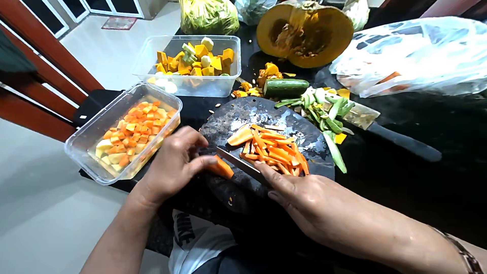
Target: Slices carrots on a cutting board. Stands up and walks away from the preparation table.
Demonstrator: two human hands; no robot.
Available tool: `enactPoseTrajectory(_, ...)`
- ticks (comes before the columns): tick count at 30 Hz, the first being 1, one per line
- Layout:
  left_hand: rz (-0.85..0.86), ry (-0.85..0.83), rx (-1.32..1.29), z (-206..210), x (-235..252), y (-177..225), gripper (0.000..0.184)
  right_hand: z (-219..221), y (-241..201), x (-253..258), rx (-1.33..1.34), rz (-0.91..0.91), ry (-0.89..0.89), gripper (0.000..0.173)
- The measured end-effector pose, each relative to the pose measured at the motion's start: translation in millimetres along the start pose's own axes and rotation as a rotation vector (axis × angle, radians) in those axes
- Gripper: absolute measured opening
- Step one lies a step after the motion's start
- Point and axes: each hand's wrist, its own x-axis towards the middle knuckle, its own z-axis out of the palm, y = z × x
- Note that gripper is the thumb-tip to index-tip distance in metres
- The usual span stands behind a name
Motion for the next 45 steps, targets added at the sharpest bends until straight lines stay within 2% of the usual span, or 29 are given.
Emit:
enactPoseTrajectory(4,0.04,0.328,-0.004,-9.4,15.6,15.2,0.018,1.8,-7.2,8.4,-0.041,-0.023,-0.022,0.048)
enactPoseTrajectory(8,0.113,0.417,0.032,0.1,44.9,37.2,0.019,2.2,-9.8,15.8,-0.052,-0.038,-0.055,0.048)
enactPoseTrajectory(12,0.107,0.334,0.051,21.0,62.0,42.1,0.022,5.8,-12.2,17.2,-0.08,-0.037,-0.06,0.05)
enactPoseTrajectory(17,0.122,0.04,0.111,37.6,68.1,36.3,0.017,7.1,-19.3,21.6,-0.179,-0.051,-0.075,0.047)
enactPoseTrajectory(20,0.112,-0.068,0.079,48.1,64.4,24.4,0.015,9.0,-21.8,27.8,-0.229,-0.065,-0.156,0.047)
enactPoseTrajectory(22,0.105,-0.073,0.059,51.1,61.5,19.9,0.013,8.0,-22.5,31.8,-0.207,-0.061,-0.214,0.05)
enactPoseTrajectory(26,0.189,0.041,-0.021,49.3,59.6,10.8,0.012,12.3,-11.5,28.5,-0.013,-0.027,-0.179,0.049)
enactPoseTrajectory(28,0.229,0.045,-0.047,32.9,50.2,8.9,0.017,8.7,-5.9,29.1,0.114,0.028,-0.223,0.05)
enactPoseTrajectory(32,0.215,-0.154,-0.022,-2.1,14.0,9.3,0.041,-3.5,-1.2,27.7,0.353,0.131,-0.344,0.049)
enactPoseTrajectory(35,0.193,-0.166,0.014,-3.6,1.3,1.0,0.06,-10.1,0.4,17.8,0.423,0.119,-0.28,0.048)
enactPoseTrajectory(37,0.172,-0.185,-0.044,0.5,-1.4,-3.6,0.065,-14.2,4.6,6.2,0.449,0.112,-0.2,0.049)
enactPoseTrajectory(39,0.188,-0.197,-0.067,5.4,-2.1,-6.5,0.06,-19.6,9.4,-6.7,0.477,0.131,-0.148,0.05)
enactPoseTrajectory(42,0.211,-0.167,-0.001,13.9,-5.2,-5.7,0.038,-20.9,11.3,-21.2,0.461,0.159,-0.094,0.05)
enactPoseTrajectory(45,0.122,-0.019,0.048,30.9,-18.2,6.8,0.025,-9.3,0.4,-24.7,0.301,0.156,-0.018,0.054)
